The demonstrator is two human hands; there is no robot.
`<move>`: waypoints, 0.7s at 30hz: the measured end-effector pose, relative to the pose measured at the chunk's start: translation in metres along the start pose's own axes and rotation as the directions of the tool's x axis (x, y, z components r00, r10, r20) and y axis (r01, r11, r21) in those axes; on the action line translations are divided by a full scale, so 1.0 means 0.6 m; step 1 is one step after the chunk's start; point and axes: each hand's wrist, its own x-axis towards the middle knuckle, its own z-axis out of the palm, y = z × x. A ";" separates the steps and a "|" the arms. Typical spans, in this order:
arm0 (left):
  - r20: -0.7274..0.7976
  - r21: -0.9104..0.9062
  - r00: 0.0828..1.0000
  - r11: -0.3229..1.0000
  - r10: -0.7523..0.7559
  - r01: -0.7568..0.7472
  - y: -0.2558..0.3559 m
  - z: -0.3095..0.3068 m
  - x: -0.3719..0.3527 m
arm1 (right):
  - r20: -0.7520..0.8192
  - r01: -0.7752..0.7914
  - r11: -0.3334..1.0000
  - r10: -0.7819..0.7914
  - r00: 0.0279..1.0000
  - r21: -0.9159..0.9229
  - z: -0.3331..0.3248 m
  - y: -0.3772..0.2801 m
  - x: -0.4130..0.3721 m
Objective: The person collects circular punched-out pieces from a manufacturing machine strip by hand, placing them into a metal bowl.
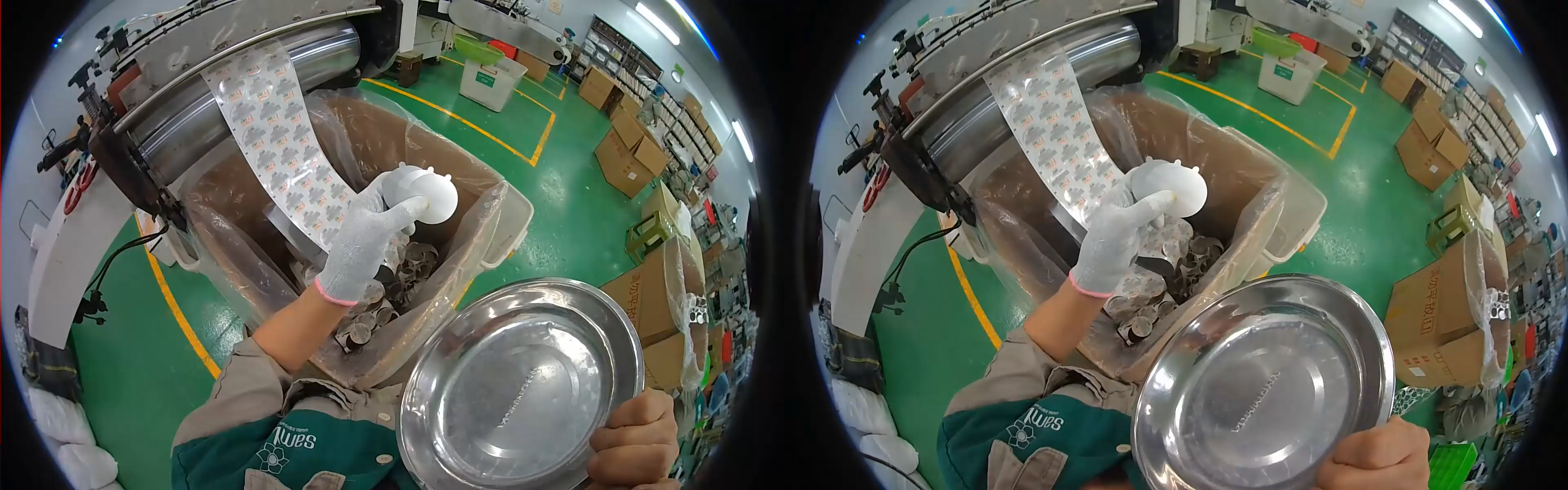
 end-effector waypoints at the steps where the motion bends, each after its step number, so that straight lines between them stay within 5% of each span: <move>1: 0.000 0.000 1.000 1.000 -0.001 0.001 0.000 0.001 0.000 | -0.001 -0.001 1.000 0.001 1.000 0.000 -0.003 -0.002 -0.001; 7: 0.018 0.011 1.000 1.000 0.011 -0.012 0.007 0.006 -0.006 | -0.020 0.049 0.999 -0.049 0.999 -0.006 0.000 0.018 -0.010; 9: 0.030 0.048 0.999 0.999 0.019 -0.020 0.011 0.007 -0.009 | -0.024 0.178 0.983 -0.179 0.984 -0.034 -0.006 0.045 -0.018; 10: 0.019 0.061 0.999 0.997 0.039 -0.040 0.017 0.013 -0.013 | 0.015 0.108 0.986 -0.107 0.994 -0.131 -0.005 0.042 -0.019; 11: 0.026 0.077 0.999 0.996 0.040 -0.042 0.021 0.014 -0.016 | 0.179 0.089 0.996 -0.082 0.980 -0.030 -0.036 0.066 -0.040; 13: 0.051 0.097 0.998 0.994 0.037 -0.042 0.030 0.018 -0.023 | -0.131 -0.110 0.994 0.112 0.985 0.018 0.013 0.095 -0.058; 16: 0.064 0.084 0.997 0.995 0.053 -0.058 0.027 0.025 -0.025 | -0.411 -0.480 0.868 0.485 0.772 0.124 0.082 0.129 -0.057; 18: 0.095 0.073 0.992 0.993 0.081 -0.088 0.016 0.024 -0.023 | -0.215 -0.647 0.720 0.693 0.688 0.250 0.089 0.169 -0.069; 21: 0.134 0.020 0.987 0.996 0.088 -0.091 0.011 0.029 -0.025 | -0.120 -0.724 0.601 0.791 0.600 0.340 0.117 0.215 -0.081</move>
